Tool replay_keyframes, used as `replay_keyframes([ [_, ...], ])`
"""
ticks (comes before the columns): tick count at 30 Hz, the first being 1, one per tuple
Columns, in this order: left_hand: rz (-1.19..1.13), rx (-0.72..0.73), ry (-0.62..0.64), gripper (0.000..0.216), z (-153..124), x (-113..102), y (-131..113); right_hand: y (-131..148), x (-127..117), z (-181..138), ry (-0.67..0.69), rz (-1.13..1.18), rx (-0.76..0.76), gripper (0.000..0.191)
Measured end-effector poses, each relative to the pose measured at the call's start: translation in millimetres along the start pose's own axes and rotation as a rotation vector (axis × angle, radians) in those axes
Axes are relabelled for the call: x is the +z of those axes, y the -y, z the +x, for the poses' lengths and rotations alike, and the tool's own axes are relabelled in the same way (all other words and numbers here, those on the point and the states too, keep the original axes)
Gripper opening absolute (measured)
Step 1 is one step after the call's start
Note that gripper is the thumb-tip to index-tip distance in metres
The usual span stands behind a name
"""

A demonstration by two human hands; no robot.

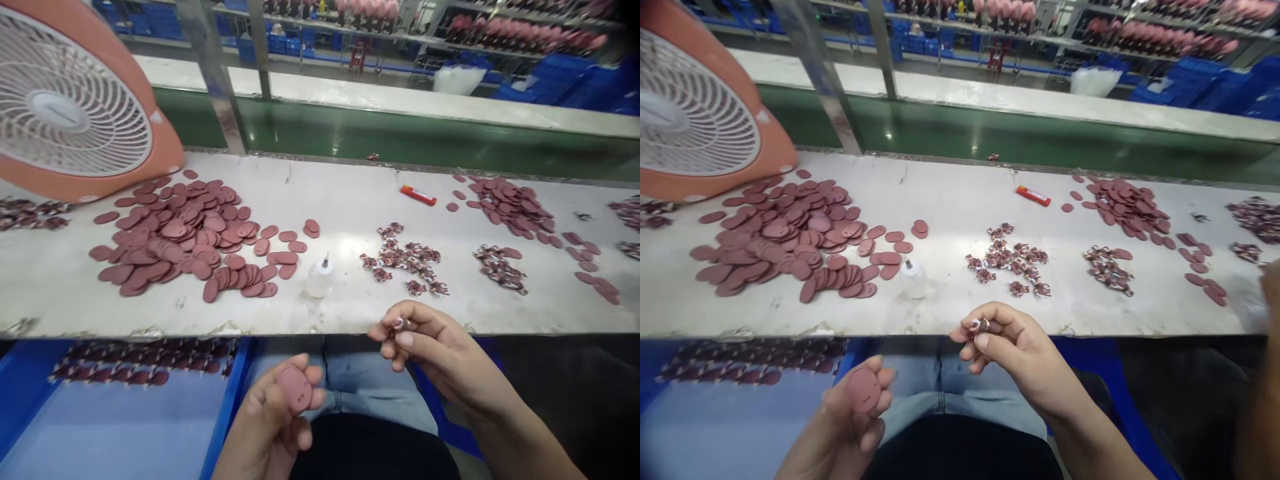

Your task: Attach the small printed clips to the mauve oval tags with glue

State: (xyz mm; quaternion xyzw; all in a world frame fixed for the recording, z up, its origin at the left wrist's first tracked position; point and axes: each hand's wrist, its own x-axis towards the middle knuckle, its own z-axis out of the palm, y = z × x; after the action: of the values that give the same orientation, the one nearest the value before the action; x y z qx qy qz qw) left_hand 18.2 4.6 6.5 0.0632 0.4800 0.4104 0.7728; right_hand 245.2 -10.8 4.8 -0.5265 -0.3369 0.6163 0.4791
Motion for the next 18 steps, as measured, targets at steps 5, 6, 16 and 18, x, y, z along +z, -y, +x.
replay_keyframes([
  [5,0.005,-0.034,0.053,0.039,-5.3,1.8,1.0,-8.0,31.6,-3.8,0.173,0.144,0.093,0.018],
  [6,0.009,-0.030,0.057,0.039,-4.8,-0.2,1.3,-9.5,35.5,-4.9,0.190,0.160,0.113,0.021],
  [16,0.046,-0.035,0.151,0.037,3.2,-20.9,5.6,-14.5,44.5,-5.9,0.176,0.164,0.119,0.021],
  [18,0.067,-0.035,0.150,0.038,1.8,-21.2,5.4,-15.0,43.3,-3.6,0.114,0.094,0.054,0.021],
])
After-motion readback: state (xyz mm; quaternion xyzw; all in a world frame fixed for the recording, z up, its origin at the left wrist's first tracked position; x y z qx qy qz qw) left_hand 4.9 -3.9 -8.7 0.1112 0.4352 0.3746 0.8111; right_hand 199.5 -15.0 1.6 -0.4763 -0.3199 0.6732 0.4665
